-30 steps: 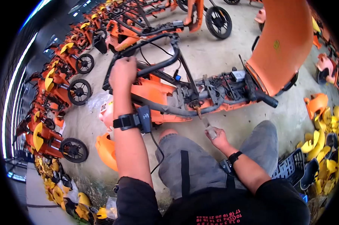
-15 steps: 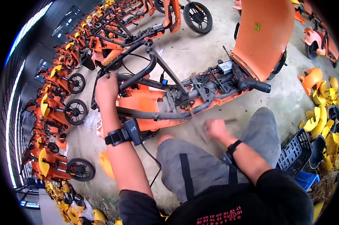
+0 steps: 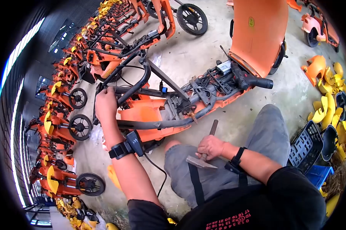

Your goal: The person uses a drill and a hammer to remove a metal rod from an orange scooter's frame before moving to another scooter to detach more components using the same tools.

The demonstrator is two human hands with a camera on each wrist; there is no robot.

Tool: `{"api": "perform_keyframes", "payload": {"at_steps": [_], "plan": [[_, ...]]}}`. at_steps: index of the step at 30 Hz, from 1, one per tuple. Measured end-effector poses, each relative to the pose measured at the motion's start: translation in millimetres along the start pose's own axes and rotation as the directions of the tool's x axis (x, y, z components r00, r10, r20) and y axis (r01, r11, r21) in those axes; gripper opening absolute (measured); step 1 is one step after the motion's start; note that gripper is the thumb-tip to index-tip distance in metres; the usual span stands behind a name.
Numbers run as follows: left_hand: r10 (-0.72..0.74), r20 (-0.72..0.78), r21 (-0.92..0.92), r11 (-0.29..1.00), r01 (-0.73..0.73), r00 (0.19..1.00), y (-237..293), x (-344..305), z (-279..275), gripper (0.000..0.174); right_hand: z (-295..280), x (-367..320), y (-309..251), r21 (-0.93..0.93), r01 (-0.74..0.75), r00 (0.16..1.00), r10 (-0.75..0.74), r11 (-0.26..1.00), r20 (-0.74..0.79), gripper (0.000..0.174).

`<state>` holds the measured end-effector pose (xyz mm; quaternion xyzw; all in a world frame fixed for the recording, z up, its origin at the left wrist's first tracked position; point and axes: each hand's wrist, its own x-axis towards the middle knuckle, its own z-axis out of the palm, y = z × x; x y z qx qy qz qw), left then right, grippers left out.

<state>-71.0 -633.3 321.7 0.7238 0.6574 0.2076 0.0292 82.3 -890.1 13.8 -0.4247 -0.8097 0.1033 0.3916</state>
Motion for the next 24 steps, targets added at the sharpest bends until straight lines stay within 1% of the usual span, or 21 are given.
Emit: {"api": "perform_keyframes", "payload": {"at_steps": [1, 2, 3, 4, 5, 7, 8, 10, 11, 12, 13, 14, 15, 17, 20, 21, 22, 23, 24], "plan": [[0.007, -0.014, -0.011, 1.000, -0.007, 1.000, -2.0, 2.1, 2.6, 0.043, 7.0, -4.7, 4.7, -0.057, -0.057, 0.998, 0.059, 0.997, 0.032, 0.011], [0.010, -0.028, -0.023, 1.000, -0.010, 1.000, -3.5, 3.1, 3.3, 0.043, 12.1, -9.4, 17.3, -0.058, -0.055, 0.998, 0.057, 0.997, 0.032, 0.011], [0.005, -0.031, -0.026, 1.000, -0.005, 0.999, -2.6, 2.0, 2.7, 0.043, 16.7, -15.9, 34.4, -0.167, -0.334, 0.943, 0.331, 0.928, -0.046, 0.011], [0.001, -0.026, -0.018, 1.000, -0.002, 1.000, -1.1, -0.2, 2.3, 0.043, 20.1, -24.5, 47.8, -0.249, -0.582, 0.813, 0.563, 0.774, -0.148, 0.012], [-0.005, -0.023, -0.009, 1.000, 0.004, 1.000, -1.3, -1.3, 0.0, 0.043, 22.3, -36.8, 57.6, -0.256, -0.570, 0.821, 0.554, 0.781, -0.140, 0.012], [0.001, -0.023, 0.005, 1.000, -0.001, 1.000, -5.7, 4.1, 2.2, 0.043, 22.9, -51.7, 73.2, -0.278, -0.704, 0.701, 0.702, 0.654, -0.125, 0.011], [0.001, -0.022, 0.010, 1.000, 0.000, 1.000, -4.2, 3.2, 1.9, 0.044, 21.2, -45.1, 68.8, -0.281, -0.701, 0.705, 0.697, 0.656, -0.130, 0.011], [0.006, -0.022, 0.003, 1.000, -0.006, 1.000, -2.5, -1.0, 1.1, 0.044, 21.5, -29.0, 41.5, -0.308, -0.678, 0.724, 0.679, 0.667, -0.123, 0.014], [0.007, -0.030, -0.004, 1.000, -0.007, 1.000, -2.6, -1.9, 1.1, 0.043, 23.8, -25.6, 34.9, -0.203, -0.582, 0.813, 0.565, 0.788, -0.138, 0.010], [0.009, -0.041, -0.012, 1.000, -0.010, 0.999, -2.3, -1.8, 0.9, 0.043, 23.1, -22.8, 31.5, -0.206, -0.584, 0.812, 0.567, 0.785, -0.142, 0.010], [0.015, -0.038, -0.014, 1.000, -0.015, 0.999, -2.8, -1.0, 1.4, 0.043, 23.2, -20.9, 27.4, -0.088, -0.393, 0.918, 0.385, 0.915, -0.090, 0.009], [0.024, -0.037, -0.012, 1.000, -0.025, 0.999, -3.0, 1.3, 0.8, 0.043, 19.8, -14.7, 20.6, 0.040, -0.177, 0.981, 0.180, 0.983, -0.068, 0.009], [0.009, -0.006, -0.015, 1.000, -0.009, 1.000, -3.6, 3.5, 0.4, 0.043, 14.1, -5.8, 11.3, 0.043, -0.183, 0.980, 0.186, 0.982, -0.077, 0.009], [0.006, 0.035, -0.005, 1.000, -0.006, 0.999, -4.6, 3.6, 3.4, 0.043, 8.7, 6.2, -5.4, 0.015, 0.024, 0.999, -0.024, 1.000, -0.041, 0.013], [0.024, -0.042, -0.019, 1.000, -0.025, 0.999, -4.0, 2.9, 3.9, 0.043, 16.5, 6.8, -11.9, 0.055, 0.029, 0.998, -0.026, 0.998, -0.054, 0.013], [0.034, -0.041, -0.008, 0.999, -0.034, 0.999, -3.0, 2.0, 2.5, 0.044, -0.6, 11.7, -12.1, 0.076, 0.030, 1.000, -0.031, 0.997, 0.001, 0.011], [0.027, -0.049, -0.012, 1.000, -0.027, 0.998, -1.8, 0.8, 2.0, 0.044, 3.0, 3.4, 6.4, 0.027, -0.141, 0.989, 0.142, 0.990, -0.050, 0.011], [0.035, -0.050, -0.014, 0.999, -0.036, 0.998, -1.5, -1.4, 1.7, 0.044, 13.4, -10.7, 29.7, -0.007, -0.309, 0.946, 0.307, 0.951, -0.104, 0.011], [0.041, -0.053, -0.015, 0.999, -0.042, 0.998, -2.6, -2.6, 0.8, 0.045, 19.1, -21.4, 57.3, -0.113, -0.474, 0.876, 0.455, 0.873, -0.163, 0.010]]}}
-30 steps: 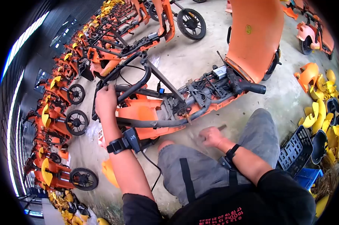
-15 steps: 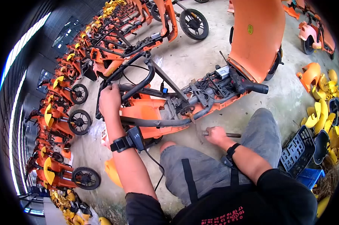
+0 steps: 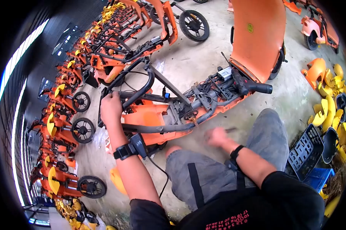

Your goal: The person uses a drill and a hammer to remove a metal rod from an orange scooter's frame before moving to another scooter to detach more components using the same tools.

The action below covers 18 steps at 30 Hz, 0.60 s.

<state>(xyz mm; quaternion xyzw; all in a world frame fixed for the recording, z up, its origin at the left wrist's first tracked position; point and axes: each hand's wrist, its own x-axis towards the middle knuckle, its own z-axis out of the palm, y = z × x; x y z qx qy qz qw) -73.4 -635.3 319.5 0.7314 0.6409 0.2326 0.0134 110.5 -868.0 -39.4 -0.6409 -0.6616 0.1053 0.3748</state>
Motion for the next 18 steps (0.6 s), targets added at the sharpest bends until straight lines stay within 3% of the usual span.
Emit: {"api": "perform_keyframes", "payload": {"at_steps": [1, 4, 5, 6, 8, 9, 11, 15, 17, 18], "plan": [[-0.005, -0.001, 0.008, 1.000, 0.005, 1.000, -3.3, 3.0, 1.9, 0.046, 5.9, 5.6, 17.0, -0.124, -0.165, 0.985, 0.158, 0.978, -0.064, 0.010], [-0.024, -0.005, 0.027, 0.999, 0.024, 1.000, -3.7, 5.2, 3.6, 0.046, 2.7, 12.2, 3.0, -0.132, -0.163, 0.987, 0.161, 0.978, -0.032, 0.010], [-0.002, 0.019, -0.001, 1.000, 0.002, 1.000, -6.9, 8.6, 4.4, 0.046, 6.4, 5.3, -4.1, -0.111, -0.086, 0.994, 0.079, 0.990, -0.070, 0.008], [-0.014, 0.010, 0.017, 1.000, 0.014, 1.000, -4.9, 7.5, 4.1, 0.045, 9.7, -6.0, -14.8, -0.108, -0.096, 0.994, 0.090, 0.989, -0.063, 0.008], [-0.013, -0.001, 0.003, 1.000, 0.013, 1.000, -0.7, 3.8, 2.1, 0.045, 6.0, -8.5, -26.2, 0.142, 0.141, 0.990, -0.141, 0.980, -0.011, 0.007], [-0.018, 0.005, 0.005, 1.000, 0.018, 1.000, 0.3, 5.0, 1.9, 0.045, 0.8, -3.1, -32.6, 0.135, 0.134, 0.991, -0.133, 0.982, -0.018, 0.007], [-0.005, 0.002, -0.015, 1.000, 0.005, 1.000, 0.1, 3.3, 3.2, 0.044, -3.7, -0.9, -50.8, 0.174, 0.326, 0.939, -0.339, 0.929, 0.052, 0.011], [-0.031, 0.022, 0.002, 1.000, 0.031, 0.999, -3.4, 4.3, 4.4, 0.045, -14.1, -0.1, -65.3, 0.083, 0.396, 0.907, -0.403, 0.915, 0.124, 0.013], [-0.045, 0.011, 0.016, 0.999, 0.044, 0.999, -3.4, 7.0, 4.4, 0.045, -20.6, -3.0, -51.2, 0.251, 0.435, 0.883, -0.464, 0.865, 0.069, 0.013], [-0.048, 0.009, 0.012, 0.999, 0.048, 0.999, -1.1, 5.3, 3.3, 0.045, -19.4, -4.4, -35.2, 0.089, 0.238, 0.961, -0.248, 0.967, 0.121, 0.014]]}}
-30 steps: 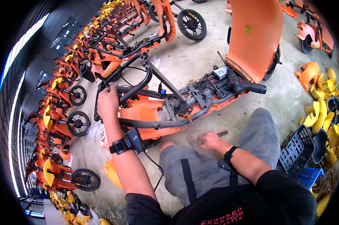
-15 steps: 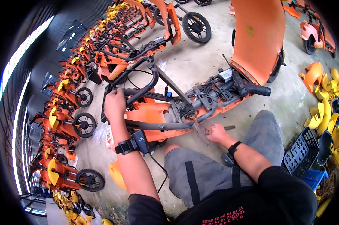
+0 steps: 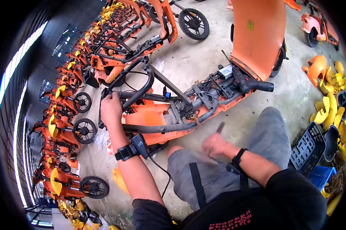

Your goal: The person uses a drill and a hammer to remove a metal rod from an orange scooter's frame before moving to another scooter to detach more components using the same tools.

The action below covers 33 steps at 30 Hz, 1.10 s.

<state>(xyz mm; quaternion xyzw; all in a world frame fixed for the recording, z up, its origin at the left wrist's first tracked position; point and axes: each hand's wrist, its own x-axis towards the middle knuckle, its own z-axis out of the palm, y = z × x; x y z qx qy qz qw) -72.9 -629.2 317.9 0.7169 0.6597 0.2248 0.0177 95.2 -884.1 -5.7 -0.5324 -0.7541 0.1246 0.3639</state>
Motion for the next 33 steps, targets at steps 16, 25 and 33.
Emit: {"api": "perform_keyframes", "payload": {"at_steps": [16, 25, 33], "plan": [[-0.003, 0.006, -0.012, 1.000, 0.003, 1.000, 0.4, -0.9, -1.2, 0.044, 7.3, 2.5, -20.2, 0.056, 0.180, 0.983, -0.182, 0.982, 0.033, 0.015], [-0.028, 0.014, 0.005, 1.000, 0.028, 1.000, 4.3, -3.6, -5.9, 0.044, 27.7, -27.8, 57.6, -0.087, -0.656, 0.755, 0.648, 0.750, -0.102, 0.019], [-0.051, 0.011, -0.018, 0.999, 0.052, 0.999, 11.2, -9.9, -10.9, 0.042, -1.5, 5.9, -21.2, 0.077, 0.080, 0.997, -0.082, 0.994, 0.012, 0.006]]}}
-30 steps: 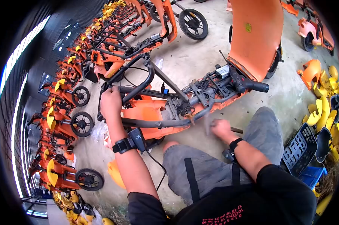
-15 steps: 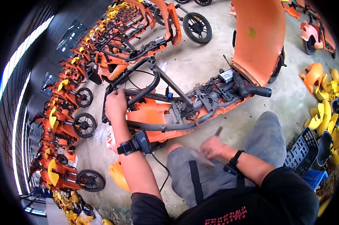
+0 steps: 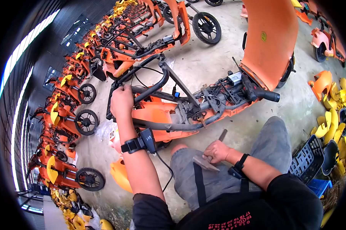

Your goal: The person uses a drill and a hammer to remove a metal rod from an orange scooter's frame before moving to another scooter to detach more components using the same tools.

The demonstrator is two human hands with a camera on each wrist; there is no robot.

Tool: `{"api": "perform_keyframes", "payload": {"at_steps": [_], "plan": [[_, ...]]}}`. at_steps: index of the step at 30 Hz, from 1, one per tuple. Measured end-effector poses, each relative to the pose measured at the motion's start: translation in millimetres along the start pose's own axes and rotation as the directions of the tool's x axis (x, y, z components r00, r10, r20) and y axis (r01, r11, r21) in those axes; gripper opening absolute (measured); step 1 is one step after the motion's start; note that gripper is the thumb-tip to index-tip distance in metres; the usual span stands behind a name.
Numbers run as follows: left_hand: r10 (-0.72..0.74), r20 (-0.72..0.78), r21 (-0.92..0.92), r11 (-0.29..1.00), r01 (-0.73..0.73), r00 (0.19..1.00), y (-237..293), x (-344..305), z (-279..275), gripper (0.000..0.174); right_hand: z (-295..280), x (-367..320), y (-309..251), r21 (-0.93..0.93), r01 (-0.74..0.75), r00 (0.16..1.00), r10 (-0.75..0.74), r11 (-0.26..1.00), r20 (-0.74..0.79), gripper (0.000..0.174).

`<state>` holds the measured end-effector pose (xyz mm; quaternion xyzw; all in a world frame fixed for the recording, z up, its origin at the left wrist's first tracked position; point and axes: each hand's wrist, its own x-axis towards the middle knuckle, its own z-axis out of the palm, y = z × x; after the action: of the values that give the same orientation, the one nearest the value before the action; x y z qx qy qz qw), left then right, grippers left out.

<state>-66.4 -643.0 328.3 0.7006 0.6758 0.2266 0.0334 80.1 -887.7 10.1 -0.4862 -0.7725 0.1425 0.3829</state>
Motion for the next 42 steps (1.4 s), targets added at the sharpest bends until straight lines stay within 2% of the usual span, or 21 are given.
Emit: {"api": "perform_keyframes", "payload": {"at_steps": [1, 3, 5, 6, 8, 13, 15, 16, 18, 21, 22, 23, 24, 29, 32, 33, 36, 39, 40, 41, 42], "plan": [[0.008, 0.001, 0.002, 1.000, -0.008, 1.000, 0.5, -0.3, 1.0, 0.042, -2.5, 3.1, -3.3, 0.012, 0.117, 0.993, -0.117, 0.993, 0.023, 0.005], [0.005, -0.005, 0.006, 1.000, -0.005, 1.000, 1.6, -1.8, -0.7, 0.042, -9.7, 6.4, 1.8, -0.007, 0.138, 0.987, -0.138, 0.990, 0.078, 0.006], [0.009, 0.010, 0.024, 1.000, -0.009, 1.000, -3.5, 3.8, 2.8, 0.044, -0.4, -7.1, 26.4, -0.253, -0.343, 0.936, 0.353, 0.905, -0.007, 0.016], [0.024, 0.001, 0.029, 0.999, -0.024, 1.000, -4.1, 1.6, 3.1, 0.044, 0.7, -21.1, 38.6, -0.250, -0.338, 0.937, 0.349, 0.907, -0.001, 0.016], [0.049, -0.006, 0.029, 0.998, -0.049, 0.999, -3.0, 2.8, 1.8, 0.046, 1.6, -34.9, 60.9, -0.329, -0.654, 0.734, 0.676, 0.681, -0.061, 0.019], [0.023, 0.015, 0.015, 1.000, -0.024, 1.000, -1.8, 4.4, -0.2, 0.044, 8.3, -18.6, 38.4, -0.104, -0.633, 0.772, 0.614, 0.767, -0.165, 0.015], [0.020, 0.038, 0.023, 1.000, -0.021, 0.999, -2.5, 3.8, 1.4, 0.043, -3.8, -7.5, 12.6, -0.079, -0.267, 0.964, 0.266, 0.960, -0.021, 0.015], [0.031, 0.024, 0.023, 0.999, -0.031, 0.999, -2.9, 3.7, 1.9, 0.043, -4.8, -3.5, 4.8, -0.075, -0.269, 0.963, 0.268, 0.960, -0.023, 0.015], [0.047, 0.011, 0.033, 0.998, -0.047, 0.999, -4.2, 2.7, 2.1, 0.043, -4.5, 1.6, -7.7, 0.010, 0.071, 0.997, -0.071, 0.997, -0.006, 0.016], [0.048, -0.014, 0.036, 0.998, -0.048, 0.999, -1.0, 5.8, 3.1, 0.043, -16.3, 6.4, -14.1, 0.155, 0.153, 0.988, -0.146, 0.976, -0.057, 0.016], [0.049, -0.020, 0.030, 0.998, -0.048, 0.999, -1.9, 6.2, 4.6, 0.043, -12.5, 4.5, 1.8, 0.155, 0.154, 0.988, -0.147, 0.976, -0.056, 0.016], [0.044, -0.025, 0.023, 0.999, -0.044, 0.999, -4.4, 4.6, 5.1, 0.042, -3.2, -1.0, 29.4, -0.089, -0.244, 0.969, 0.238, 0.966, -0.072, 0.013], [0.041, 0.015, 0.022, 0.999, -0.041, 0.999, -4.1, 3.2, 2.4, 0.043, 3.5, -7.8, 47.3, -0.306, -0.591, 0.806, 0.566, 0.747, -0.175, 0.013], [0.044, 0.016, 0.024, 0.999, -0.044, 0.999, -6.3, 0.0, 0.3, 0.044, 30.9, -28.5, 42.4, -0.296, -0.577, 0.813, 0.569, 0.761, -0.122, 0.017], [0.041, 0.010, 0.016, 0.999, -0.041, 0.999, 1.7, 1.8, -1.4, 0.044, 20.9, -20.3, 25.4, -0.206, -0.232, 0.971, 0.238, 0.951, 0.006, 0.013], [0.027, 0.015, 0.013, 1.000, -0.028, 1.000, -0.4, 0.0, -1.1, 0.044, 13.8, -15.1, 18.6, -0.205, -0.236, 0.970, 0.243, 0.950, 0.007, 0.013], [0.027, 0.032, 0.018, 0.999, -0.027, 0.999, -5.1, 3.1, 2.4, 0.044, 2.0, -5.1, -0.5, -0.054, 0.115, 0.986, -0.107, 0.992, 0.125, 0.018], [0.037, 0.026, 0.012, 0.999, -0.037, 0.999, -2.8, 7.5, 2.9, 0.043, -6.0, -11.2, 8.3, 0.005, 0.084, 0.995, -0.085, 0.996, 0.061, 0.018], [0.038, 0.024, 0.005, 0.999, -0.038, 0.999, -3.2, 7.7, 3.5, 0.043, 1.9, -20.3, 31.1, -0.191, -0.125, 0.990, 0.134, 0.974, 0.038, 0.018], [0.033, 0.023, 0.001, 0.999, -0.033, 0.999, -5.5, 5.2, 3.2, 0.043, 6.4, -30.7, 49.6, -0.191, -0.120, 0.991, 0.130, 0.974, 0.043, 0.018], [0.029, 0.028, 0.032, 0.999, -0.030, 0.999, -3.4, 2.8, 1.5, 0.044, 8.3, -38.3, 68.1, -0.304, -0.380, 0.921, 0.386, 0.874, -0.043, 0.017]]}}
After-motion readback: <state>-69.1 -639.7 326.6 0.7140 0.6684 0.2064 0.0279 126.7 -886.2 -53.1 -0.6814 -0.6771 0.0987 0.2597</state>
